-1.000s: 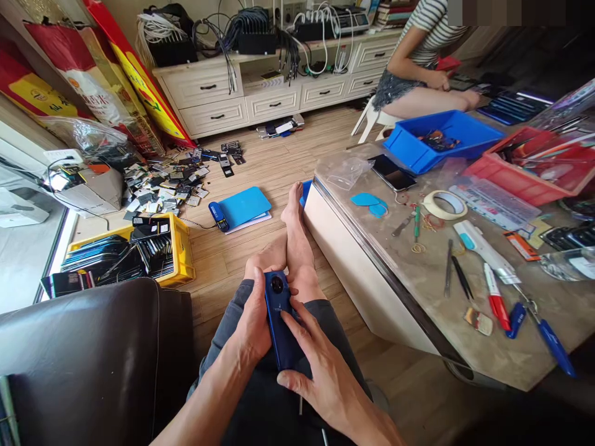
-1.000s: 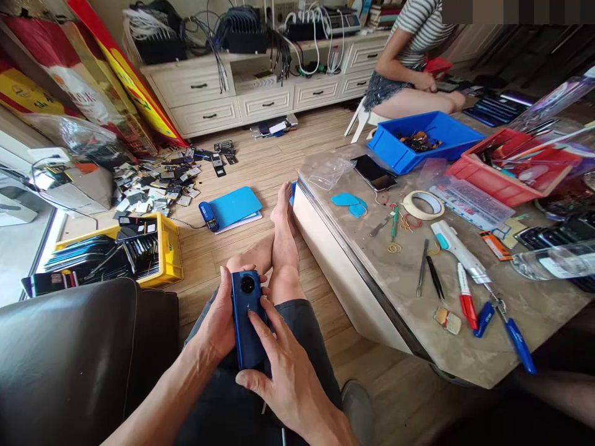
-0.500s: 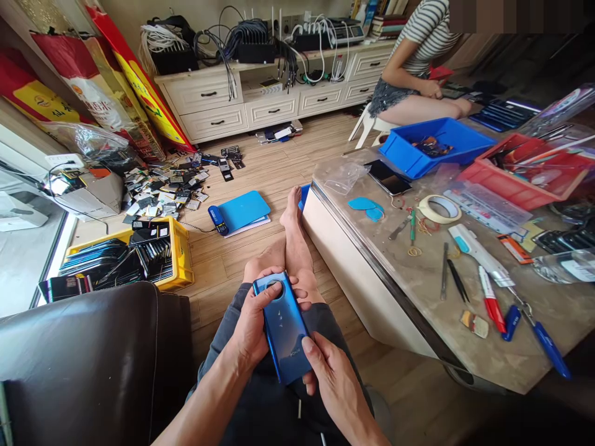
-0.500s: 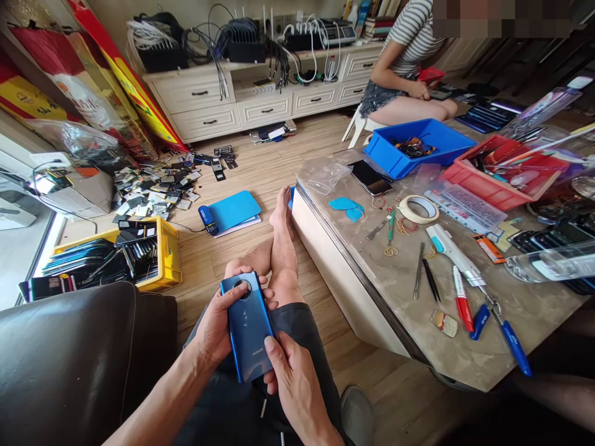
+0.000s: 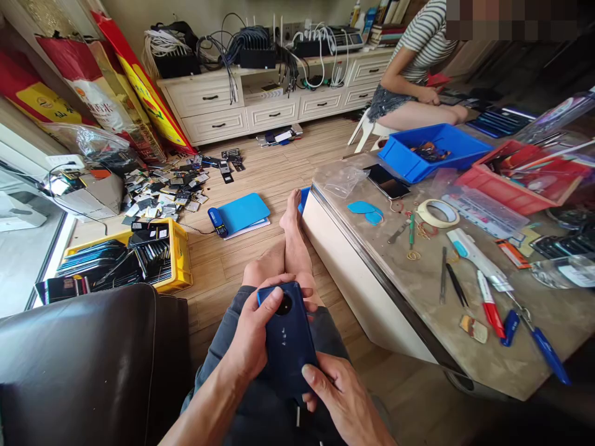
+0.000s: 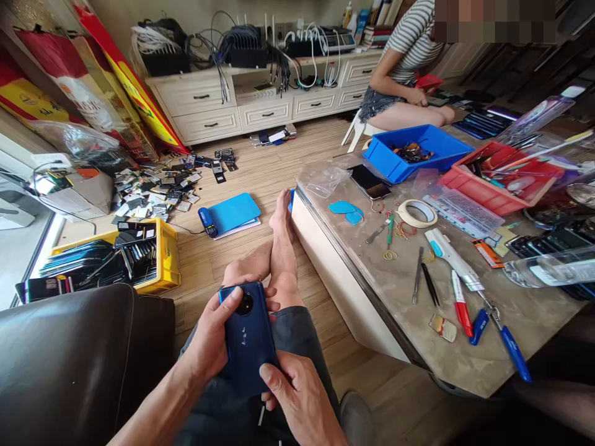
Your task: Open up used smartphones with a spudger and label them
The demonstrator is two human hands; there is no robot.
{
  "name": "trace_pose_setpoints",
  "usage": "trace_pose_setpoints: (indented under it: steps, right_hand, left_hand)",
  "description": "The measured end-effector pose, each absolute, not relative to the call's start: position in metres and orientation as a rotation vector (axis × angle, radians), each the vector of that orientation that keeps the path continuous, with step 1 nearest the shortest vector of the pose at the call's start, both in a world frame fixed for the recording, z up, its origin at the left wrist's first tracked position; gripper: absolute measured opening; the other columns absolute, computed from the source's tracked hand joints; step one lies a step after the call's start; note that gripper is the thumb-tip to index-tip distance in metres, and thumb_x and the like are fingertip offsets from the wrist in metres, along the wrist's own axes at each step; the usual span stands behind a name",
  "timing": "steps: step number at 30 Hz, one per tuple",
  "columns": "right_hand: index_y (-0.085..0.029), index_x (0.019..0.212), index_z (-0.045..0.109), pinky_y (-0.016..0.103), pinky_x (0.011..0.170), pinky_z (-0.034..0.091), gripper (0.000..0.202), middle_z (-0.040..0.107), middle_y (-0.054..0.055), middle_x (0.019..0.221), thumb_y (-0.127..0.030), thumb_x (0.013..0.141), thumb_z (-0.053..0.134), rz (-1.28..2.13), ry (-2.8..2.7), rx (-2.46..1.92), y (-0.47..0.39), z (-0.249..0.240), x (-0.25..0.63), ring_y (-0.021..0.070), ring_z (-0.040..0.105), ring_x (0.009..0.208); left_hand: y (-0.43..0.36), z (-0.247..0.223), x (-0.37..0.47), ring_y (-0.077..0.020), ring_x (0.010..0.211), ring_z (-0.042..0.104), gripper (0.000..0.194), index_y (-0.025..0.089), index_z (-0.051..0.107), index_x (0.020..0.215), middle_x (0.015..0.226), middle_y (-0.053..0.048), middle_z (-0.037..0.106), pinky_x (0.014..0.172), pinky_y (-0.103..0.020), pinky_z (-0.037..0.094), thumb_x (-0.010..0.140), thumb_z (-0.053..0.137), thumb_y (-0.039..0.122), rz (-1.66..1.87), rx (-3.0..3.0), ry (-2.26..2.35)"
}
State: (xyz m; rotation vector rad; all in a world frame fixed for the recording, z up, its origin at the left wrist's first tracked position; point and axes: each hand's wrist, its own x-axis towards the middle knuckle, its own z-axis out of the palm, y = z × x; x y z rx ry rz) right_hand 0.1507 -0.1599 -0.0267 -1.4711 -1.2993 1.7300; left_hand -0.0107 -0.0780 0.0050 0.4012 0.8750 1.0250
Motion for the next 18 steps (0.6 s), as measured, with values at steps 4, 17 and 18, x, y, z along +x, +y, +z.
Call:
trace_pose_setpoints:
  steps: [4, 17, 18]
  right_hand:
    - [-0.021, 0.072, 0.054, 0.025, 0.057, 0.047, 0.051, 0.059, 0.001, 0.068, -0.064, 0.099, 0.047, 1.598, -1.409, -1.496, -0.161, -0.032, 0.158, 0.0182, 0.066, 0.061]
    - [-0.024, 0.075, 0.059, 0.029, 0.058, 0.04, 0.049, 0.057, 0.0, 0.064, -0.059, 0.103, 0.04, 1.006, -1.473, -1.53, -0.12, 0.01, 0.157, 0.0183, 0.052, 0.059]
    - [-0.024, 0.071, 0.056, 0.03, 0.058, 0.039, 0.052, 0.055, 0.0, 0.062, -0.062, 0.103, 0.039, 0.998, -1.444, -1.573, -0.119, 0.01, 0.155, 0.019, 0.051, 0.059]
  left_hand:
    - [-0.081, 0.004, -0.011, -0.009, 0.066, 0.051, 0.03, 0.019, 0.061, 0.093, 0.076, 0.002, 0.058, 0.062, -0.019, 0.042, 0.085, 0.078, 0.042, 1.109, 0.574, 1.055]
    - [-0.098, 0.028, 0.005, -0.012, 0.069, 0.037, 0.039, 0.019, 0.05, 0.077, 0.072, 0.003, 0.043, 0.062, -0.024, 0.033, 0.094, 0.062, 0.052, 0.907, 0.972, 1.055]
    - [-0.1, 0.029, 0.007, -0.0118, 0.067, 0.036, 0.04, 0.019, 0.05, 0.076, 0.071, 0.003, 0.043, 0.061, -0.024, 0.032, 0.093, 0.063, 0.052, 0.905, 0.961, 1.061]
